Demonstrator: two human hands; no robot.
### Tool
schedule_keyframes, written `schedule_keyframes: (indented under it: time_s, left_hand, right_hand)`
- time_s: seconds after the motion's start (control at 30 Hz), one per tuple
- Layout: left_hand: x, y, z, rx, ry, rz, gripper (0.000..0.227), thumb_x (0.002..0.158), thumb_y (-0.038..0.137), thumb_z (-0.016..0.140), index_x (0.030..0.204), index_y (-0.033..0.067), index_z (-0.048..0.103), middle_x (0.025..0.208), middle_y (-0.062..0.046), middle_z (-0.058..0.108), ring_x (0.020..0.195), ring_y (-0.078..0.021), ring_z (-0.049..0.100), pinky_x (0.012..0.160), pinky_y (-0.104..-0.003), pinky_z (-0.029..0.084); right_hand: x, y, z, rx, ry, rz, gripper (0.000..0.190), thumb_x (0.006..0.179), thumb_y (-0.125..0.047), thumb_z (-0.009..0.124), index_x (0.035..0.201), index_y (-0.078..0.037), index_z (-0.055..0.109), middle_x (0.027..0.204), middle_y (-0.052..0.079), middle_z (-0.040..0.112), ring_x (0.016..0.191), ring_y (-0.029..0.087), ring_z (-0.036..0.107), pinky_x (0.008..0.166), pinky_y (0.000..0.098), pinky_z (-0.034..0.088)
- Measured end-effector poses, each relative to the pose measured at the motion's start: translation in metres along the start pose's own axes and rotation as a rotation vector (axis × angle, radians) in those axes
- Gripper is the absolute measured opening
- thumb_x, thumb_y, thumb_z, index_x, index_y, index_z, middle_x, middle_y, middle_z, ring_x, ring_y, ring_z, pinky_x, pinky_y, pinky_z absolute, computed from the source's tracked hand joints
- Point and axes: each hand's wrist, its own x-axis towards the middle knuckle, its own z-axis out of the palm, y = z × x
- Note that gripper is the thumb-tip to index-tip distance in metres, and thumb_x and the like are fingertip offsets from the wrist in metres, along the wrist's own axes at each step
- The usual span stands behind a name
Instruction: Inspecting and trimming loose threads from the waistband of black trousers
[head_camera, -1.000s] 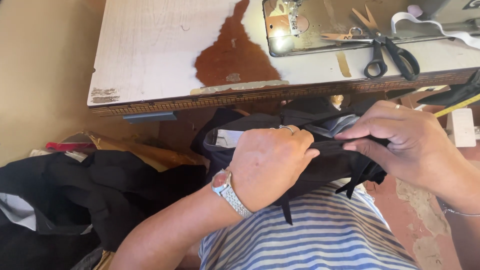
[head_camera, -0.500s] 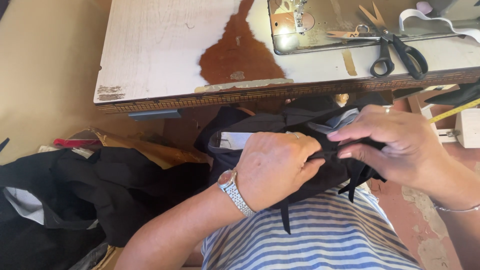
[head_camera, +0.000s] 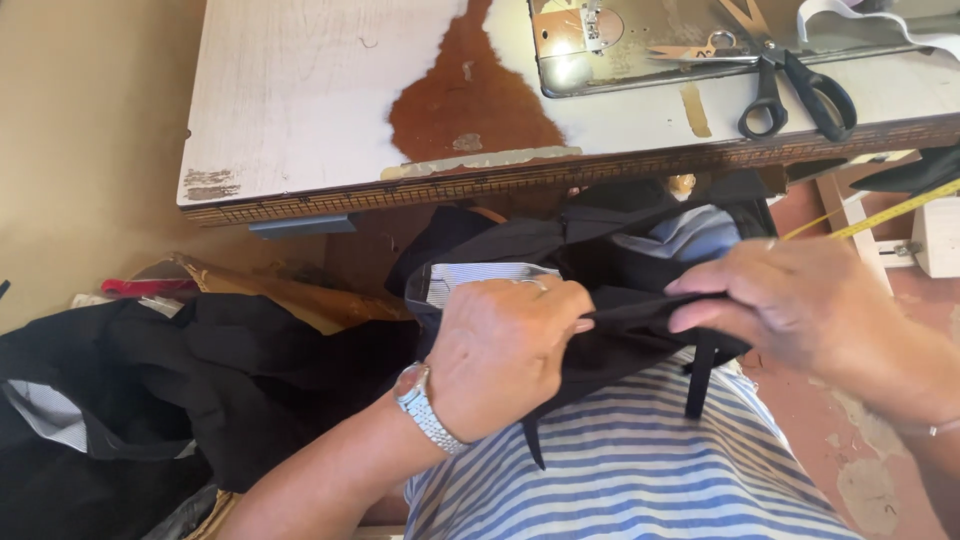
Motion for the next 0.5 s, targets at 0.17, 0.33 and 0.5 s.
schedule_keyframes:
  time_s: [0.17,0.33,0.5]
  left_hand:
    - [-0.005,0.0,0.004,-0.069,-0.075,-0.073,0.017,0.095,0.016,0.07,0.082,0.0125,0.059,0.061,-0.003,0.058,0.051,-0.0277,0.057,0.043,-0.043,0.035]
    - [-0.002,0.003,0.005,-0.094,-0.163,-0.184,0.014,0.09,0.023,0.07,0.082,0.0157,0.063,0.063,-0.003,0.065,0.057,-0.0314,0.061,0.05,-0.047,0.039]
    - [-0.002,0.007,0.001,-0.061,-0.15,-0.111,0.023,0.09,0.018,0.075,0.075,0.0145,0.058,0.054,0.001,0.056,0.047,-0.0234,0.055,0.041,-0.04,0.034]
  right_hand:
    - [0.009,0.013,-0.007,-0.005,-0.042,-0.129,0.038,0.08,-0.049,0.078,0.097,-0.017,0.067,0.067,-0.005,0.058,0.051,0.014,0.053,0.043,0.0326,0.038]
    - [0.014,-0.017,-0.003,0.224,-0.218,0.092,0.051,0.08,-0.047,0.074,0.123,-0.02,0.067,0.091,-0.005,0.073,0.069,0.017,0.069,0.062,0.0327,0.054]
    - [0.017,-0.021,-0.01,0.412,-0.322,0.398,0.012,0.08,-0.03,0.081,0.09,-0.024,0.077,0.068,-0.014,0.078,0.048,0.002,0.062,0.047,0.0201,0.048]
